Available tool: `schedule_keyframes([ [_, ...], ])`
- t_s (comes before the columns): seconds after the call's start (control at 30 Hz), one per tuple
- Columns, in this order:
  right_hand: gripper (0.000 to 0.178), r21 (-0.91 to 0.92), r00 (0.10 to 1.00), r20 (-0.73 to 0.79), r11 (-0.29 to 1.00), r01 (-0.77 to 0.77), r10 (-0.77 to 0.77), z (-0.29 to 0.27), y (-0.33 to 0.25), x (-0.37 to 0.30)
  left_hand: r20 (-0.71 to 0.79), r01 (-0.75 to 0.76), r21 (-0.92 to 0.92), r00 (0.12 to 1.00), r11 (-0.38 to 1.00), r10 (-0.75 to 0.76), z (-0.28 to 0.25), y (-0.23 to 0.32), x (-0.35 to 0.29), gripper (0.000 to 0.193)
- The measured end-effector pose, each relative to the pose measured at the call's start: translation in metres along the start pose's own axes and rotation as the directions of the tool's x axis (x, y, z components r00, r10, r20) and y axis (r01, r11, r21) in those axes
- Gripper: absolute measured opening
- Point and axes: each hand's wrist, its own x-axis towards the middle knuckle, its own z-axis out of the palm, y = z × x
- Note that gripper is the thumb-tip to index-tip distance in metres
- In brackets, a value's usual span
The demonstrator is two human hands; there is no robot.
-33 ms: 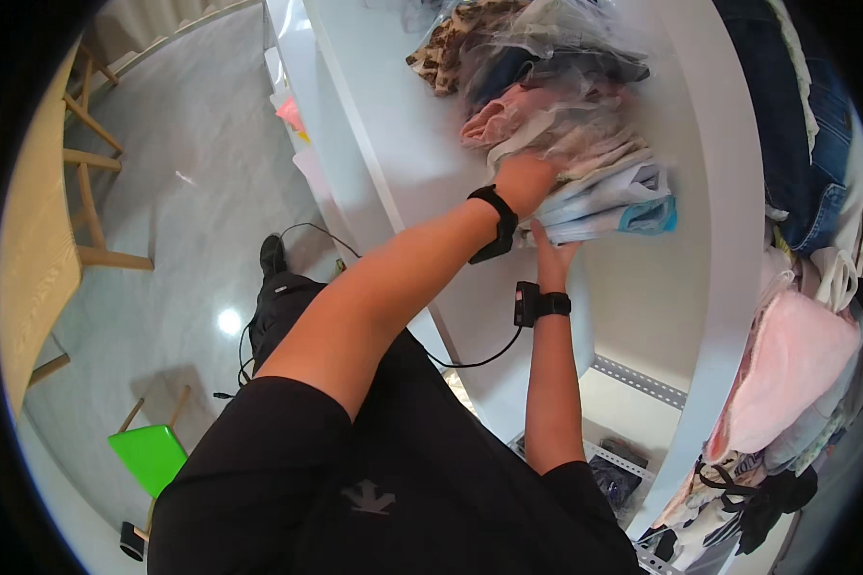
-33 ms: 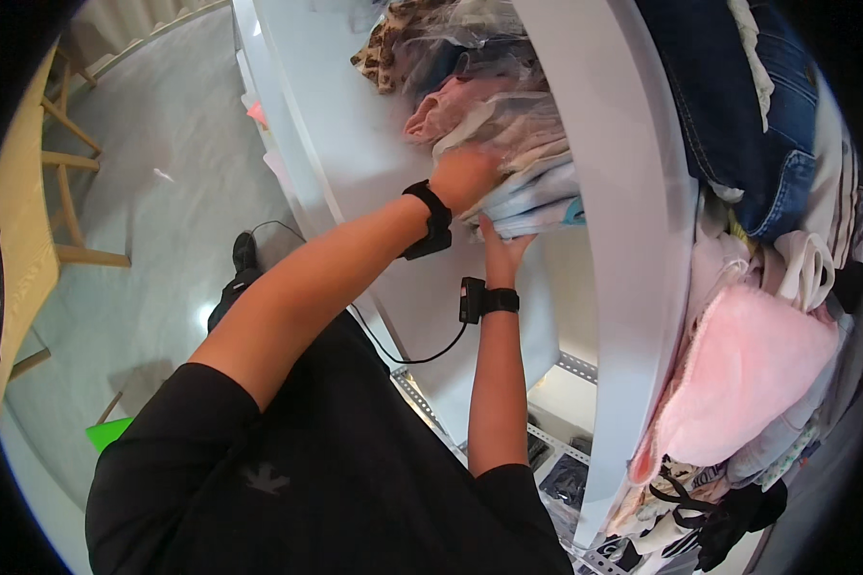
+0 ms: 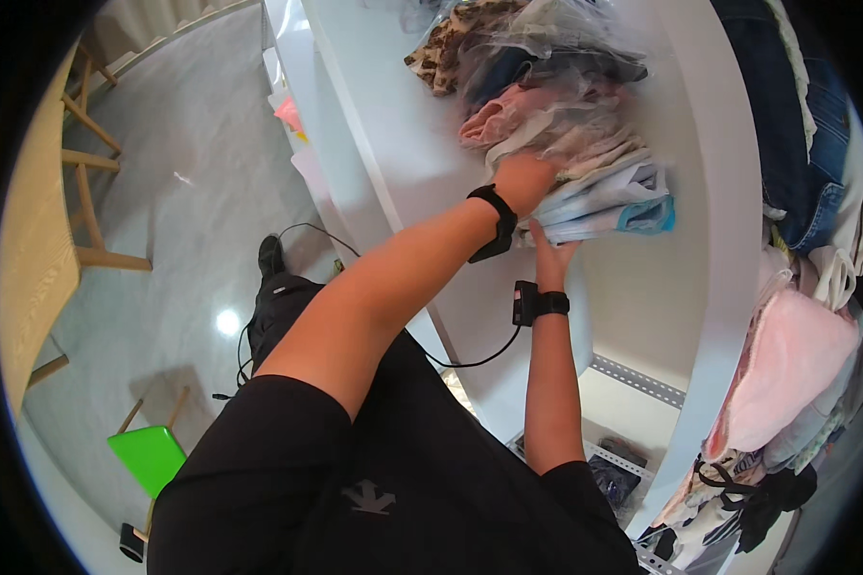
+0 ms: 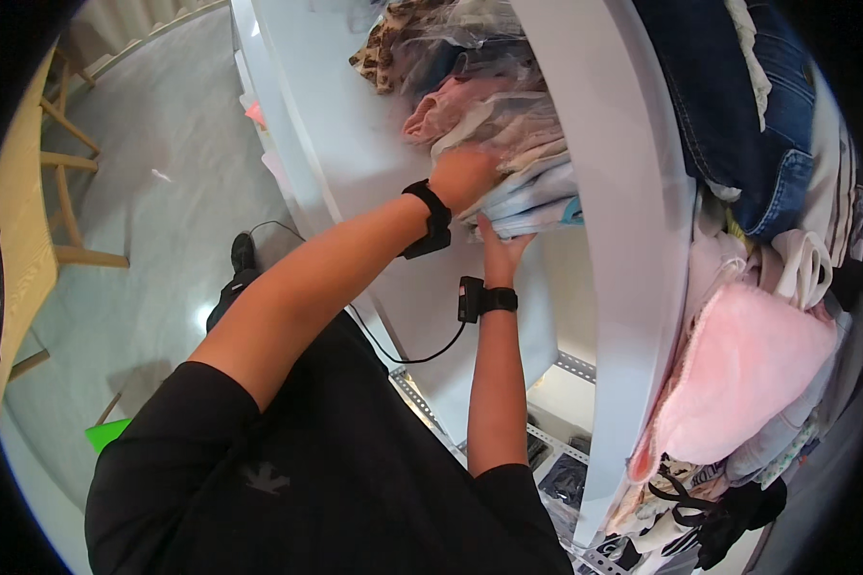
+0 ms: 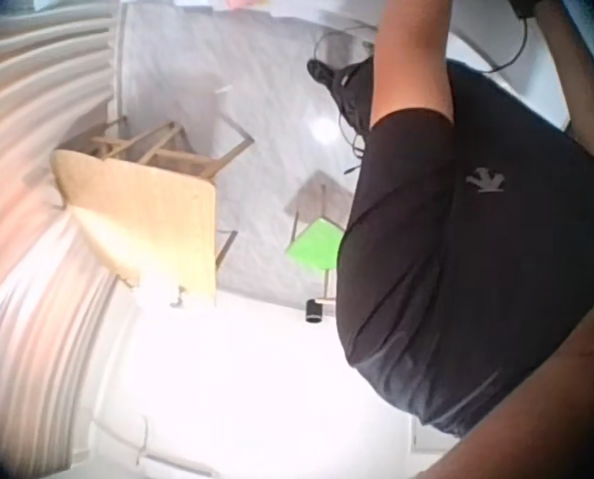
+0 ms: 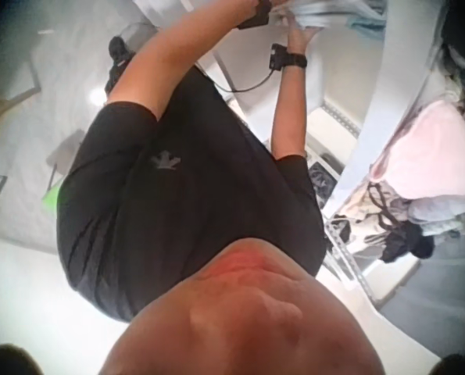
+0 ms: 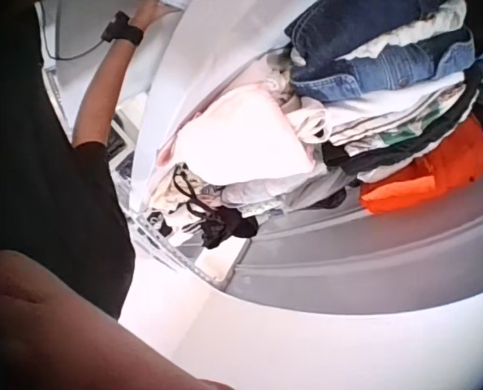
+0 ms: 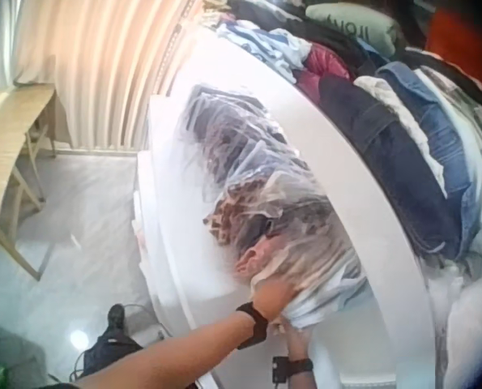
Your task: Organizing packaged clothing items onto shelves in a stockroom.
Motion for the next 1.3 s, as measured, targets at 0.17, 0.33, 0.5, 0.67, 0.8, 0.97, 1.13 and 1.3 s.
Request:
schedule_keyframes([
  [0.17, 0.089, -0.071, 0.994, -0.064, 0.994, 0.079, -0.084, -0.005, 0.019, -0.003, -0.170, -0.193, -0.090, 0.970, 0.977, 0.176, -0.003, -0.009, -0.016, 0.040],
  [0.33, 0.080, -0.049, 0.982, -0.157, 0.994, 0.098, -0.104, 0.013, 0.016, -0.011, -0.155, -0.191, -0.182, 0.974, 0.965, 0.164, -0.010, -0.016, -0.036, 0.049],
  [0.5, 0.080, 0.012, 0.977, -0.209, 0.999, 0.039, -0.036, 0.025, 0.013, -0.032, -0.163, -0.195, -0.156, 0.972, 0.968, 0.170, -0.013, -0.020, -0.077, 0.048],
  [0.67, 0.087, -0.066, 0.955, -0.296, 0.998, 0.013, -0.032, 0.024, 0.021, -0.044, 0.031, -0.217, -0.171, 0.974, 0.961, 0.225, -0.028, -0.035, -0.111, 0.042],
  [0.8, 0.093, -0.126, 0.941, -0.336, 0.992, 0.008, -0.050, 0.017, 0.025, -0.045, 0.160, -0.109, -0.233, 0.976, 0.966, 0.149, -0.042, -0.039, -0.114, 0.035],
  [0.97, 0.095, -0.084, 0.955, -0.296, 0.996, -0.011, -0.015, 0.020, 0.013, -0.036, 0.048, -0.052, -0.302, 0.996, 0.952, 0.069, -0.047, -0.039, -0.114, 0.043],
  [1.13, 0.107, -0.023, 0.985, -0.147, 0.996, 0.086, -0.089, 0.026, 0.008, -0.026, -0.371, -0.149, -0.223, 0.927, 0.963, 0.058, -0.039, -0.022, -0.076, 0.058],
  [1.3, 0.108, -0.137, 0.954, -0.152, 0.962, 0.237, -0.257, 0.047, 0.001, -0.017, -0.319, -0.042, -0.300, 0.946, 0.953, -0.059, -0.034, -0.010, -0.046, 0.055],
])
